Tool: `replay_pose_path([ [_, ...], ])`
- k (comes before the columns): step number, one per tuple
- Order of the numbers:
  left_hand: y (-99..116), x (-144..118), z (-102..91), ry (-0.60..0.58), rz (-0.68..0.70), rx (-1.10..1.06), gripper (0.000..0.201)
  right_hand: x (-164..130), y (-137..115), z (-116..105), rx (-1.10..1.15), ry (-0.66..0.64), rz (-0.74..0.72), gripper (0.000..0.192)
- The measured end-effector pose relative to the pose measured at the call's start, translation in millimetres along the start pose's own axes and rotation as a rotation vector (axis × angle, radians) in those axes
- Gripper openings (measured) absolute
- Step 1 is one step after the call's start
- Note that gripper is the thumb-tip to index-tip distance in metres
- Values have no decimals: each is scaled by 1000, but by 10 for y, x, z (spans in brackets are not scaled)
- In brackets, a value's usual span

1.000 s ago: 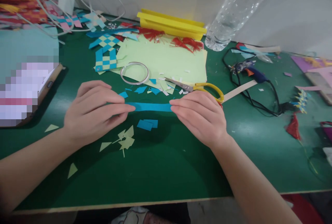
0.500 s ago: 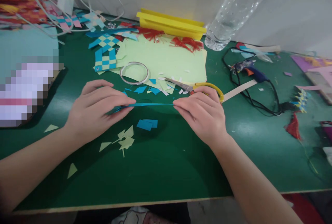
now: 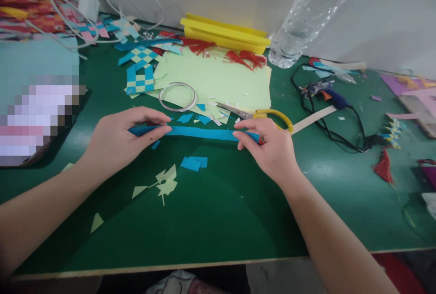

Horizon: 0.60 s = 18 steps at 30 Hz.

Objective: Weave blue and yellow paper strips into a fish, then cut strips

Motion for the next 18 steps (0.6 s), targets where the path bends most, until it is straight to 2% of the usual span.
replay_pose_path([
  [18,7,12,29,-48,7,58,8,0,-25,6,-38,26,-54,11],
])
Point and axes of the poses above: each hand's wrist, its own x-axis towards the middle knuckle, its own z-axis out of the palm, y = z × x, the point moved 5 cm from there along x, towards the middle knuckle, and after that the axes turned 14 degrees about -y, right-handed, at the moved point
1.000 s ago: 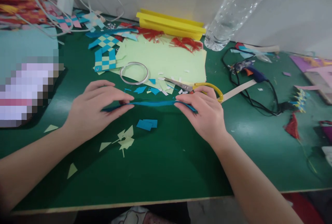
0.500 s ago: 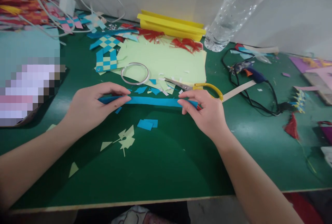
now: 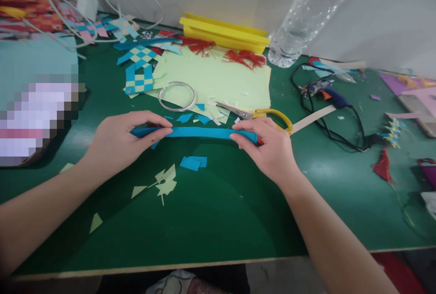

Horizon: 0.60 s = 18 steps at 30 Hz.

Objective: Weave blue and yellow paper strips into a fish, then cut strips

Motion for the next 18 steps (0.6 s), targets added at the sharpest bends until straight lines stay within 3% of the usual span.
replay_pose_path([
  [18,24,-6,-3,45,43,29,9,-14,22,4,-62,15,-19,18],
])
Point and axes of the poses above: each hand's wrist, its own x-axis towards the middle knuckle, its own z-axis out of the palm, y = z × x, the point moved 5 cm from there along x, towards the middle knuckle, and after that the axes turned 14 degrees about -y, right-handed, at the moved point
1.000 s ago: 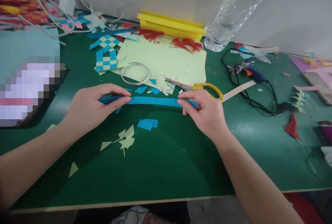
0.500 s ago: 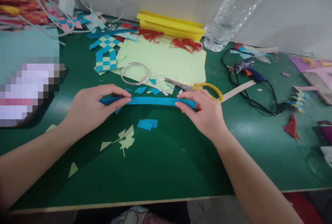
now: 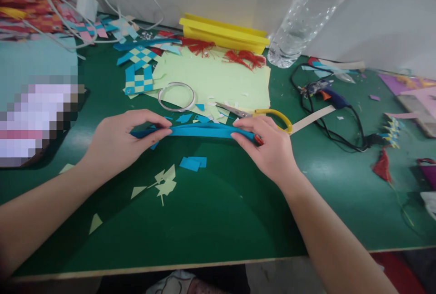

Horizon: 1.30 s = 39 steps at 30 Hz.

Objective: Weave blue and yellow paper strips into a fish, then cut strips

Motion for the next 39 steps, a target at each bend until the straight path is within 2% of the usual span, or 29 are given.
replay_pose_path([
  [8,2,-6,-4,22,28,33,6,3,12,-12,-17,20,4,15],
  [14,-17,-6,-10,25,-1,18,15,13,76,-13,0,19,14,10],
  [19,-39,10,-11,12,-5,1,16,9,243,-78,200,18,157,11],
  [24,-51,21,-38,19,6,-1,10,-18,492,-231,318,138,309,14],
  [26,-53,23,-47,26,8,-10,8,-18,594,-263,359,149,339,13],
  [31,-26,23,-41,11,29,-51,9,14,705,-208,366,1,379,20],
  [36,3,18,-4,-29,21,-103,15,119,537,-75,273,-307,309,28],
  [39,12,21,20,-45,45,-104,16,264,450,-38,337,-469,313,25],
])
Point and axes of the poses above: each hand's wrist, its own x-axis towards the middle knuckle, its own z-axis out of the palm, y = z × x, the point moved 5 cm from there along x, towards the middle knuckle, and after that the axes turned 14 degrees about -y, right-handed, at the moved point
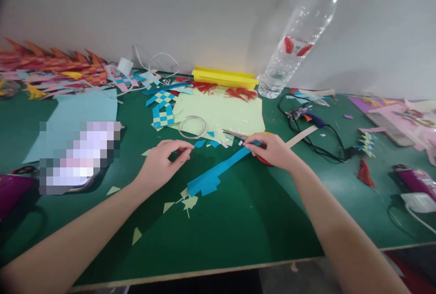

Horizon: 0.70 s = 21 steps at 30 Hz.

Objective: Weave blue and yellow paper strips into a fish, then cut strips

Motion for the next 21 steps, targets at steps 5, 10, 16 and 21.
replay_pose_path([
  [5,2,5,8,9,25,34,17,397,-52,-422,385,206,29,24],
  [10,-9,0,-11,9,25,29,18,774,46,-858,514,559,84,25],
  [16,-26,0,-8,39,46,72,17,786,-54,-603,290,547,71,17],
  [21,-32,-1,-9,63,63,123,17,624,-329,-126,-148,422,-83,18],
])
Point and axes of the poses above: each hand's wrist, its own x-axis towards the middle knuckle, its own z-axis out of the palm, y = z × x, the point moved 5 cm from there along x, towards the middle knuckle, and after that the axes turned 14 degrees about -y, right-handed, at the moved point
